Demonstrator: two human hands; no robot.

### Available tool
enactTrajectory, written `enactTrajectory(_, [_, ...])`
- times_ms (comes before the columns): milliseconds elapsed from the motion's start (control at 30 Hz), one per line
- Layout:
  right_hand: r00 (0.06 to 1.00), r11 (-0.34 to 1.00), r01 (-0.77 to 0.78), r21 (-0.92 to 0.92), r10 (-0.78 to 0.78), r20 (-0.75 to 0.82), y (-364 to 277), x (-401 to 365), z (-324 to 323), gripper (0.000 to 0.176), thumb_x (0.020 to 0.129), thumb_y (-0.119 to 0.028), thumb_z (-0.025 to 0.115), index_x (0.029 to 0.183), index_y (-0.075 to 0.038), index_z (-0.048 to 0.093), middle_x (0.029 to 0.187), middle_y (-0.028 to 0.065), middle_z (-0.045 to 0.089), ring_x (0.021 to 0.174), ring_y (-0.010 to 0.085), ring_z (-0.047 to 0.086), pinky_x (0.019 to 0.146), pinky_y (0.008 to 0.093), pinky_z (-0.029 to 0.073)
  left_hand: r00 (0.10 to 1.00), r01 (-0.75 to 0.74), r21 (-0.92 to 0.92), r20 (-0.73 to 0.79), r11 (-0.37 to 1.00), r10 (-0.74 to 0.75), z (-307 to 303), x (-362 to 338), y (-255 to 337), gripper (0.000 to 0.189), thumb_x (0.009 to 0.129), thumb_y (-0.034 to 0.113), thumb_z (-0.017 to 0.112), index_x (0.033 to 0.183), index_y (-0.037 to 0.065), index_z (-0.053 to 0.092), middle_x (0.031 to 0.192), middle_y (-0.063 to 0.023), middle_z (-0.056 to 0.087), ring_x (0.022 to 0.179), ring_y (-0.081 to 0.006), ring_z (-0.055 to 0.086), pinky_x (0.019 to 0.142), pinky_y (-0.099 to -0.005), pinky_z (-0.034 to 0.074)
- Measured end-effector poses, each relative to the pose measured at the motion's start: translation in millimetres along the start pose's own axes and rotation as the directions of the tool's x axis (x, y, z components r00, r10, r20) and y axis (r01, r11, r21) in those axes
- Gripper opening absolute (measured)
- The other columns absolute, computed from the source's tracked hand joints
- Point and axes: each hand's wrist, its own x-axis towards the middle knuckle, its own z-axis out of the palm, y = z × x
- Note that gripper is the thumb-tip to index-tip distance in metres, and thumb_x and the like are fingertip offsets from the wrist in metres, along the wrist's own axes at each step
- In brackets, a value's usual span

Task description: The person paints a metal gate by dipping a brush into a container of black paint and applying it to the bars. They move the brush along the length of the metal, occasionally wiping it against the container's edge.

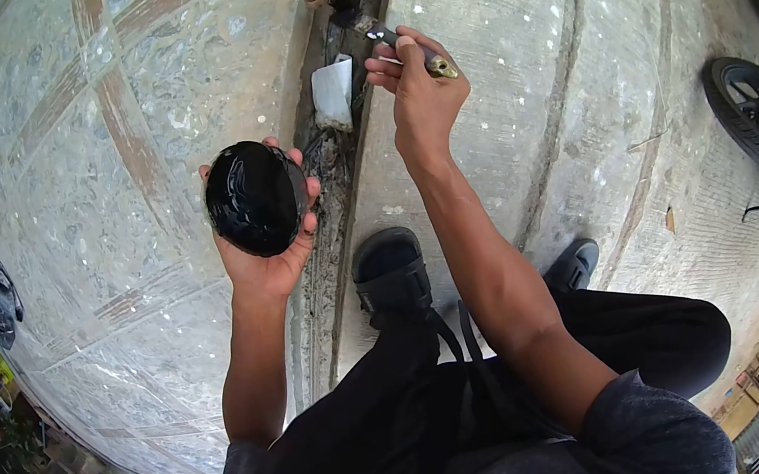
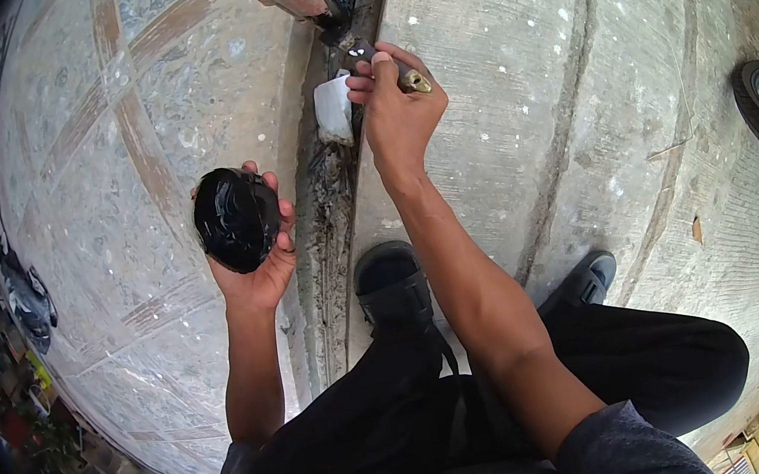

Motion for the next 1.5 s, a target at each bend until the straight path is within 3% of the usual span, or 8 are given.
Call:
enactTrajectory(167, [0.838,0.684,0.485,-0.545,-0.186,0.513,5.4,1.4,-37.6,0.019,0.094,-0.009,0.061,0.109,-0.001,0.069,0.089,0.0128,0.068,0.072,0.0214,0.069,0.062,0.0315,0.057,0.997,-0.069,-0.003,0.047,0.998,0.069,-7.2,4.3,9.6,0.071,0.095,0.062,0.044,0.134,0.002,0.049,0.125,-0.0220,0.058,0.106,-0.0422,0.063,0.072,-0.0489,0.064])
enactTrajectory(267, [0.618,0.290,0.778,-0.558,-0.186,0.764,3.2,24.2,-29.1,0.021,0.088,-0.004,0.063,0.107,-0.007,0.071,0.088,0.0153,0.065,0.072,0.0329,0.065,0.065,0.0378,0.053,0.992,-0.068,-0.073,0.097,0.995,0.075,-2.4,4.3,9.6,0.075,0.096,0.062,0.042,0.133,-0.003,0.047,0.127,-0.0250,0.055,0.104,-0.0440,0.063,0.072,-0.0491,0.064])
enactTrajectory(400, [0.497,0.135,0.867,-0.479,-0.273,0.823,-10.0,25.6,-17.7,0.021,0.089,-0.006,0.063,0.109,-0.007,0.070,0.089,0.0141,0.065,0.072,0.0322,0.066,0.064,0.0394,0.054,0.990,-0.089,-0.067,0.103,0.994,0.096,-7.1,3.2,9.2,0.075,0.095,0.063,0.041,0.131,-0.002,0.050,0.123,-0.0250,0.058,0.102,-0.0425,0.066,0.071,-0.0484,0.065])
enactTrajectory(900, [0.559,0.037,0.809,-0.587,-0.358,0.748,23.9,-2.1,-0.6,0.017,0.091,-0.003,0.063,0.106,-0.003,0.070,0.086,0.0140,0.067,0.065,0.0238,0.066,0.058,0.0320,0.053,0.996,-0.057,-0.066,0.070,0.996,0.062,-7.0,-1.2,13.1,0.075,0.093,0.067,0.044,0.128,0.001,0.055,0.111,-0.0219,0.066,0.098,-0.0395,0.068,0.071,-0.0478,0.064])
enactTrajectory(1067, [0.463,0.184,0.878,-0.443,-0.562,0.685,0.0,-15.2,4.7,0.018,0.087,-0.002,0.064,0.104,-0.006,0.069,0.084,0.0145,0.064,0.068,0.0294,0.066,0.060,0.0363,0.052,0.981,-0.031,-0.126,0.189,0.992,0.054,-14.8,0.1,11.7,0.070,0.096,0.061,0.044,0.136,0.003,0.045,0.125,-0.0233,0.055,0.108,-0.0435,0.062,0.076,-0.0514,0.063])
enactTrajectory(1200, [0.514,0.095,0.851,-0.517,-0.356,0.780,-7.3,-7.7,-3.4,0.018,0.087,-0.002,0.066,0.103,-0.006,0.070,0.083,0.0131,0.066,0.067,0.0291,0.066,0.060,0.0354,0.053,0.975,-0.016,-0.133,0.218,0.991,0.045,-17.1,0.0,9.8,0.070,0.097,0.058,0.045,0.140,0.004,0.041,0.131,-0.0240,0.051,0.111,-0.0453,0.059,0.077,-0.0523,0.063])
enactTrajectory(1433, [0.317,0.081,0.945,-0.317,-0.465,0.827,-47.9,-12.0,0.6,0.017,0.087,-0.002,0.066,0.103,-0.006,0.070,0.088,0.0134,0.066,0.070,0.0258,0.069,0.061,0.0334,0.054,0.993,-0.067,-0.063,0.096,0.996,0.073,-5.0,-2.0,5.5,0.071,0.093,0.065,0.046,0.125,0.003,0.058,0.111,-0.0208,0.066,0.098,-0.0373,0.069,0.071,-0.0473,0.064])
enactTrajectory(1500, [0.309,0.053,0.949,-0.310,-0.330,0.892,-53.4,-7.6,-3.6,0.020,0.085,-0.001,0.067,0.104,-0.007,0.070,0.090,0.0132,0.066,0.069,0.0273,0.068,0.061,0.0346,0.054,0.993,-0.070,-0.065,0.090,0.995,0.075,-8.8,-1.4,4.9,0.071,0.093,0.065,0.046,0.125,0.002,0.058,0.111,-0.0213,0.066,0.098,-0.0373,0.069,0.071,-0.0471,0.064])
